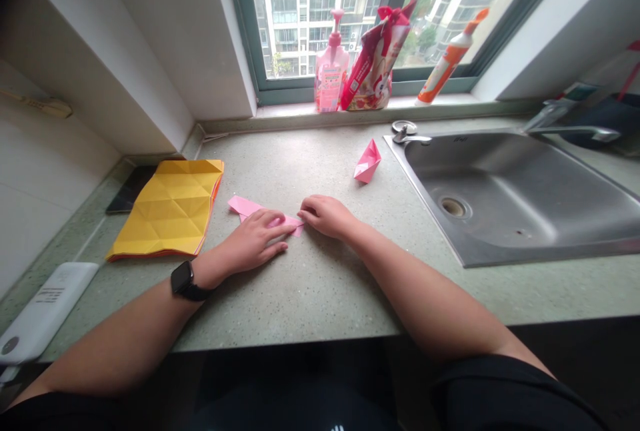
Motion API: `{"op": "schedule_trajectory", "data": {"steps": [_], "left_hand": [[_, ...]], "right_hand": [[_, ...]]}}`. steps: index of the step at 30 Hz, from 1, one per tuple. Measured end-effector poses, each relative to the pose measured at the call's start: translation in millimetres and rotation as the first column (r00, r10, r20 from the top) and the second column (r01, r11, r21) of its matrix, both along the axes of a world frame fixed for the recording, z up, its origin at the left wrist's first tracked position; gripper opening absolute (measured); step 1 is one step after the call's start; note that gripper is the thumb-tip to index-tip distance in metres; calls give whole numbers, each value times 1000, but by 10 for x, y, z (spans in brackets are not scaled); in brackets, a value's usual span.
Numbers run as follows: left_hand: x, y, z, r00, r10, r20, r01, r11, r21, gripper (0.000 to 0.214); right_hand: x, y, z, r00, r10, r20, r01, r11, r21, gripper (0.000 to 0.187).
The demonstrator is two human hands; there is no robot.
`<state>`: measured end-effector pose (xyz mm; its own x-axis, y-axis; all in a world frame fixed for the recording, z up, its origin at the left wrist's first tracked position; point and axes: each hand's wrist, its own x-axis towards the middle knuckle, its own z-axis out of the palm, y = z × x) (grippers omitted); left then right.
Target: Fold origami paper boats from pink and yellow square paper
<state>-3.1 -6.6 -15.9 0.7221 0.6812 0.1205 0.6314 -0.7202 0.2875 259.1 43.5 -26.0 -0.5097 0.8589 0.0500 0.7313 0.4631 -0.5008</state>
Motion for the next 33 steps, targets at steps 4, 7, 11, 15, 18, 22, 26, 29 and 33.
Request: {"op": "schedule_trajectory", "data": {"steps": [4,7,11,15,18,22,26,29,33], "left_hand": [[-14,9,26,998,-7,54,7,1000,-9,27],[-32,22,35,996,-5,84,6,1000,-22,20],[-60,32,41,994,0,110,5,999,-42,20],[-75,36,52,992,-10,128,16,999,-52,22],[-77,40,55,991,-24,133,31,998,-52,21],[-78,45,51,989,-27,144,35,998,-51,21],[-81,49,58,985,-35,168,46,997,-61,22],[-86,51,74,983,-43,177,57,995,-76,20],[-100,46,98,984,-34,175,51,994,-93,13]], "right_hand": [[-8,-33,28,1000,12,5,-12,1000,3,8],[-19,-40,32,1000,12,8,-12,1000,4,10],[-15,-27,28,1000,11,5,-11,1000,-11,10],[-18,-25,26,1000,-6,1,6,1000,-21,12],[-51,-40,29,999,-32,9,33,999,-17,17],[-134,-76,52,993,-90,76,90,996,6,27],[-229,-122,90,978,-148,150,145,989,27,34],[-287,-152,106,967,-174,184,170,985,41,39],[-315,-159,87,963,-190,193,184,982,50,43]]}}
